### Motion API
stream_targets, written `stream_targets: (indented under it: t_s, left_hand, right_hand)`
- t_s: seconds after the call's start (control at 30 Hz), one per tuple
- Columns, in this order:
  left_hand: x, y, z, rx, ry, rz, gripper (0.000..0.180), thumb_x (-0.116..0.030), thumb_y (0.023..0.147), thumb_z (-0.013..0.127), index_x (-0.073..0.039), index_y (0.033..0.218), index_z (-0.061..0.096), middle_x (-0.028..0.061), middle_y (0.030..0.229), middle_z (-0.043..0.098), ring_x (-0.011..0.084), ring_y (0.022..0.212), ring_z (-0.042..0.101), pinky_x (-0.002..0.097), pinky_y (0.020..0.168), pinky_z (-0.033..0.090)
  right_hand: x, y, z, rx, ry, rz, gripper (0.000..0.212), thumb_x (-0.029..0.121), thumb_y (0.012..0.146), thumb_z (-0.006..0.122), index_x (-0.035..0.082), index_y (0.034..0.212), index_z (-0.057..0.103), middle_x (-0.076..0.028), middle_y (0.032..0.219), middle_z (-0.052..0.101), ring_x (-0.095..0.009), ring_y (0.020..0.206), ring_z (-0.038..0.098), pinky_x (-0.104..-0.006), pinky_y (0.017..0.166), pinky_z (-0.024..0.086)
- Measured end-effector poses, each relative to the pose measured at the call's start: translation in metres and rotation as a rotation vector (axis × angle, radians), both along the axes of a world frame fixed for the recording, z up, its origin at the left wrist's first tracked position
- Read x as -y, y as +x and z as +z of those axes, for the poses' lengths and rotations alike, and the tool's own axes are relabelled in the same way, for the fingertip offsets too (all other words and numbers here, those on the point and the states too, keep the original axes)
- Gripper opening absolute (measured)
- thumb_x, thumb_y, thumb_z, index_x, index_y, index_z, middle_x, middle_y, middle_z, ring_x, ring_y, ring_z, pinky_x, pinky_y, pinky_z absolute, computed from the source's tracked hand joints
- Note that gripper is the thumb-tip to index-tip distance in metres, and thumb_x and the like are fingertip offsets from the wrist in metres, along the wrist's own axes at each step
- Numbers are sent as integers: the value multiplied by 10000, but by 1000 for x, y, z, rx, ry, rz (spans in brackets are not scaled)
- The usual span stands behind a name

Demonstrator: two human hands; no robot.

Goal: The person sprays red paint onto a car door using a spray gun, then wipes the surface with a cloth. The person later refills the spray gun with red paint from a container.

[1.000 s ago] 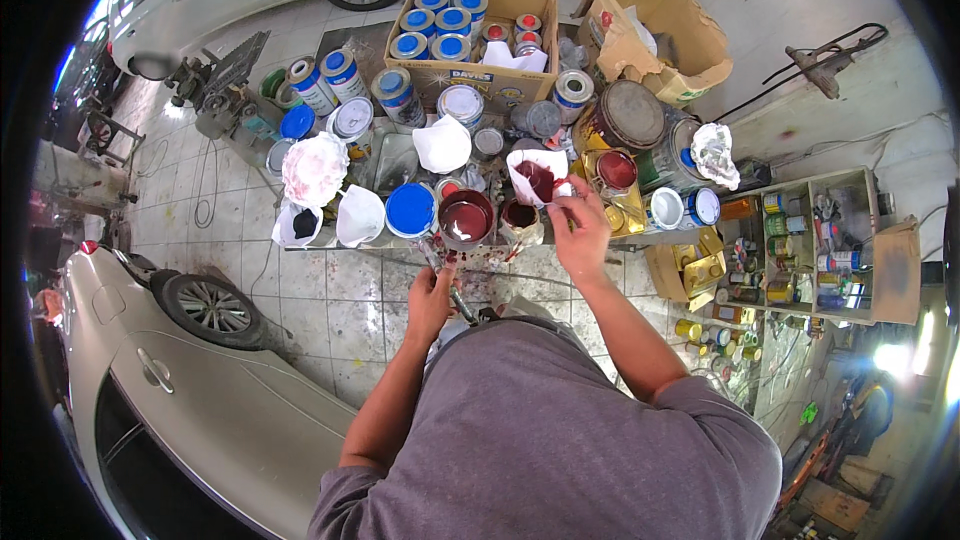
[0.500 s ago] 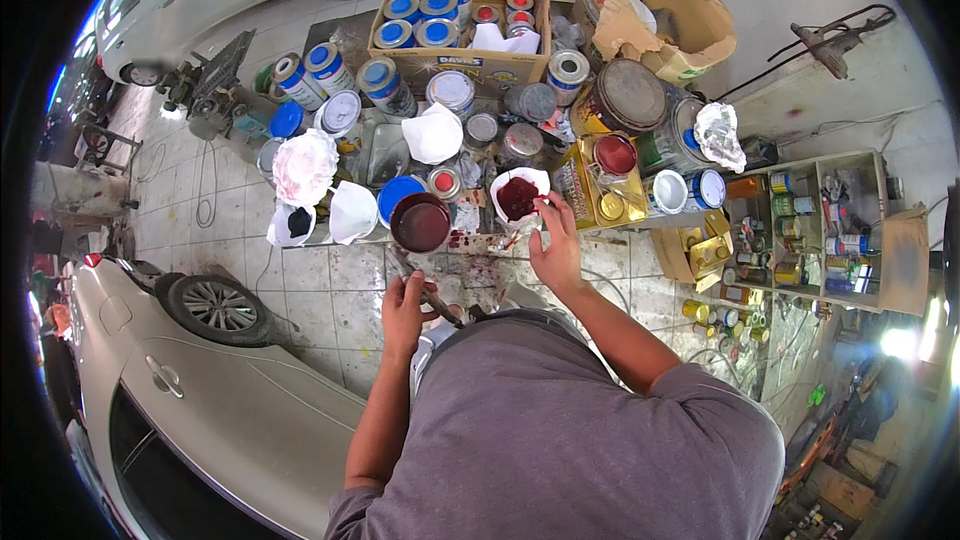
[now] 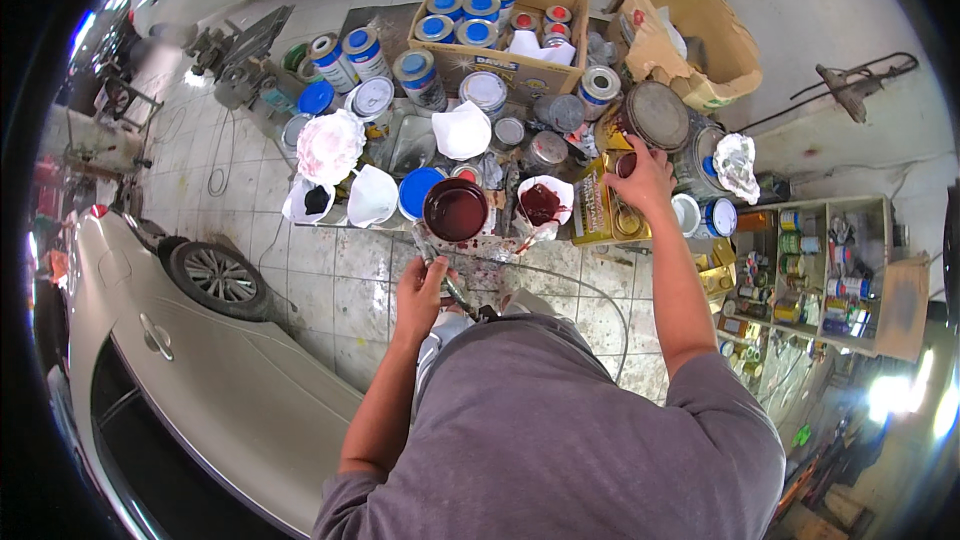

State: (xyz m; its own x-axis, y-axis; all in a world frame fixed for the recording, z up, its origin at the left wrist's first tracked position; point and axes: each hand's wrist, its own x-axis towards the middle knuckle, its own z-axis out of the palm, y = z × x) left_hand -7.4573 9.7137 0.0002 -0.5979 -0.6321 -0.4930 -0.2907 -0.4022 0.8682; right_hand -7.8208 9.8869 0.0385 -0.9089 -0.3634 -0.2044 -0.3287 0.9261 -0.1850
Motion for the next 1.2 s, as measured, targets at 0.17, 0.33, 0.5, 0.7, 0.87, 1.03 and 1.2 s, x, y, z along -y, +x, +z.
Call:
stream_targets:
  t_s: [0.17,0.33,0.5,0.7,0.87,1.03,1.2]
  left_hand:
    - [-3,4,-5,24,32,-28,345,-343,1029,601,-10,1115,565,110,961,680,186,879,691,363,637,639]
    - [-11,1,-5,46,10,2,320,-331,1030,598,-18,1093,570,106,959,679,188,882,691,369,636,640]
    - [-16,-1,-12,41,17,29,316,-340,1030,593,-30,1089,581,106,956,679,183,875,689,366,627,634]
    - [-20,-7,-10,72,27,27,309,-336,1027,597,-35,1094,582,97,983,668,189,900,680,388,649,636]
    - [-20,-13,-8,29,76,29,329,-348,1025,604,-30,1106,591,84,984,672,175,889,676,366,655,627]
    - [-22,-1,4,13,43,49,332,-348,1019,615,-27,1103,600,71,957,690,148,850,669,317,637,596]
    - [-18,23,8,50,21,95,295,-325,1008,623,-37,1073,617,53,929,703,134,830,668,304,621,581]
  right_hand:
    - [3,6,-2,-1,-7,29,850,404,733,839,330,1488,455,-173,1456,428,-442,1350,415,-619,1076,362]
    - [8,0,-9,23,-64,56,815,311,712,843,308,1448,493,-161,1411,443,-435,1316,442,-593,1067,392]
    - [3,-22,-19,-127,-434,234,680,251,701,826,254,1339,590,-162,1319,519,-390,1277,487,-524,1069,415]
    - [44,42,61,70,-1176,483,537,111,668,851,108,1154,622,-163,1307,502,-301,1204,508,-405,1020,442]
    - [89,123,55,181,-1347,1005,486,122,685,888,114,1046,563,-215,1332,429,-344,1257,478,-456,1047,425]
    - [102,142,32,287,-1257,1130,416,110,695,882,68,970,572,-230,1357,424,-384,1303,468,-455,1097,401]
    - [120,155,22,336,-1183,1154,439,205,727,883,92,944,519,-295,1436,516,-427,1387,474,-540,1203,267]
